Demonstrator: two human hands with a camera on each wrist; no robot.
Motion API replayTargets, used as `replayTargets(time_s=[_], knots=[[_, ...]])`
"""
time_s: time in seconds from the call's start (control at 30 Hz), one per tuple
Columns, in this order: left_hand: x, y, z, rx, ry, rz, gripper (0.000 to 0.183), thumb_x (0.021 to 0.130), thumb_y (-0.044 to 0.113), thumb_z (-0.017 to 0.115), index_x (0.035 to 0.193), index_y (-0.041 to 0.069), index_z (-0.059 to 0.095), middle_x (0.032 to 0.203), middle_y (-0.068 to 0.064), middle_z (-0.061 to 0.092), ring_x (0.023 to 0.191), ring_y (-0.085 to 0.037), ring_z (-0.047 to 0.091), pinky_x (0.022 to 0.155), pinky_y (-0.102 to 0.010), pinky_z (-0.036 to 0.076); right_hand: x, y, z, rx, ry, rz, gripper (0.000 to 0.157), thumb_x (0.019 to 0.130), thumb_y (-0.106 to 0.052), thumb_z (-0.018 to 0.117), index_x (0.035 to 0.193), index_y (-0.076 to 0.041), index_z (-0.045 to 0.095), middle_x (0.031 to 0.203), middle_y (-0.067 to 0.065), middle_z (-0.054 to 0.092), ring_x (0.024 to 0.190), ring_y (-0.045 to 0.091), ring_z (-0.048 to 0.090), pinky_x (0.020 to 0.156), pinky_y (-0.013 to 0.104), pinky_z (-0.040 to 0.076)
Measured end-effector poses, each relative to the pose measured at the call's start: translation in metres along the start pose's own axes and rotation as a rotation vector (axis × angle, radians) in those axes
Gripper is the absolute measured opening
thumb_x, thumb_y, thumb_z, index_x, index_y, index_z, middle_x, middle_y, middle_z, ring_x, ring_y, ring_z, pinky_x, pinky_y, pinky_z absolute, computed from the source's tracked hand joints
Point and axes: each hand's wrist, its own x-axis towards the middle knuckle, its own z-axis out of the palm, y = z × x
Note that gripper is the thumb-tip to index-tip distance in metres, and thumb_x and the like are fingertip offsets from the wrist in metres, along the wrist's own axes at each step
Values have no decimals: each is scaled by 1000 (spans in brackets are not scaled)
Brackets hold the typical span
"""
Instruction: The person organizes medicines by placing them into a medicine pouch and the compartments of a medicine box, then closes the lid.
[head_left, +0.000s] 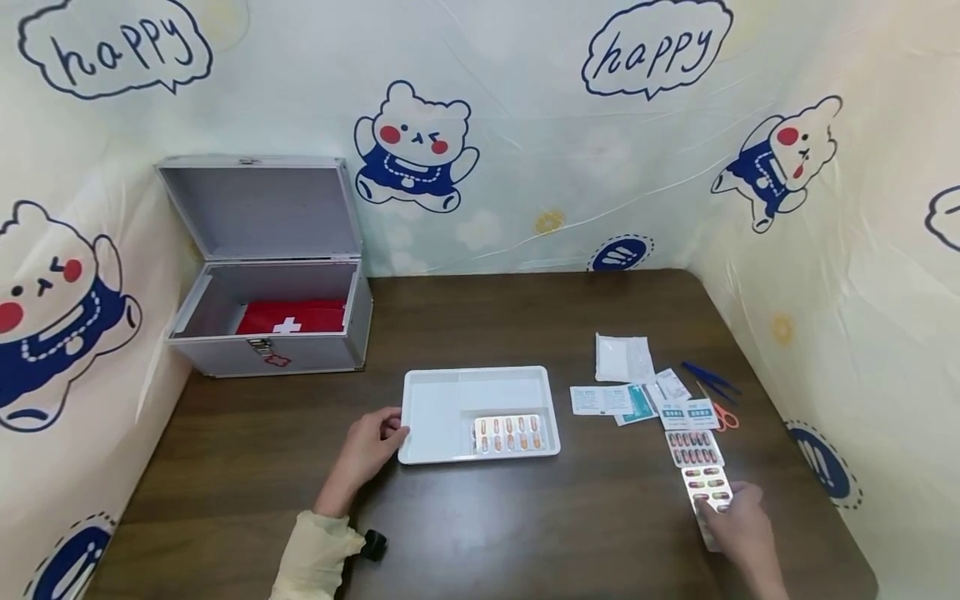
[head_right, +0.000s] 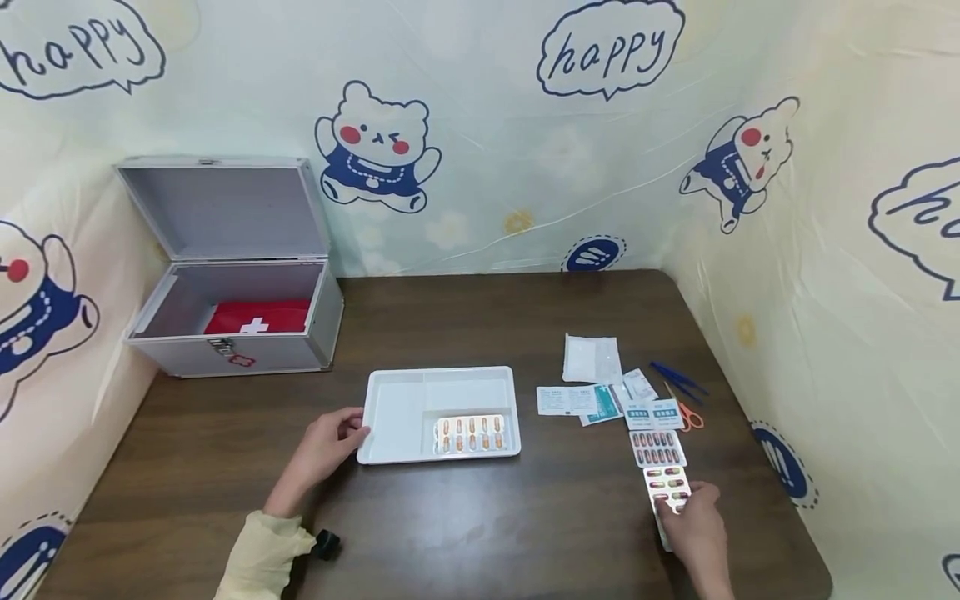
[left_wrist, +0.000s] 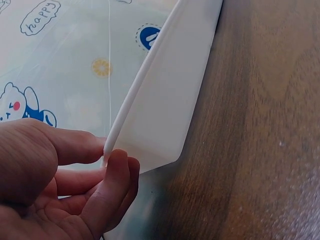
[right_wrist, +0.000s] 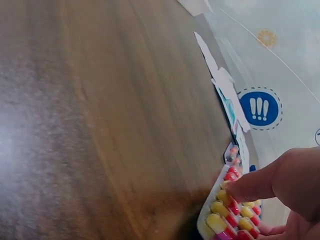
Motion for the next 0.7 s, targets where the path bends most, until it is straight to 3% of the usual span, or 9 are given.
replayTargets(time_s=[0.07,0.2,0.53,0.7], knots=[[0,0,0,-1,0,-4,29,90,6,68,117,-6,67,92,-11,68,80,-16,59,69,-24,48,-1,-1,0,-4,-13,9,63,90,-13,62,124,25,24,95,38,55,82,41,59,70,48,49],[0,0,-1,-5,-5,-12,30,91,6,68,118,-6,67,92,-10,68,81,-16,58,69,-24,47,0,-4,0,-66,-33,-75,52,95,-11,54,125,25,33,103,39,55,87,41,59,78,56,48],[-2,0,0,-6,-6,-23,30,91,5,67,119,-6,66,92,-10,67,81,-16,58,69,-24,47,2,-25,0,-116,15,-215,43,97,-15,51,121,21,45,98,31,59,85,34,59,75,52,48],[-1,-1,0,1,-11,-39,32,91,6,68,121,-6,66,93,-9,67,82,-17,58,70,-26,48,0,-41,6,-103,10,-274,53,98,-15,52,131,25,39,106,35,58,94,39,59,84,57,47]])
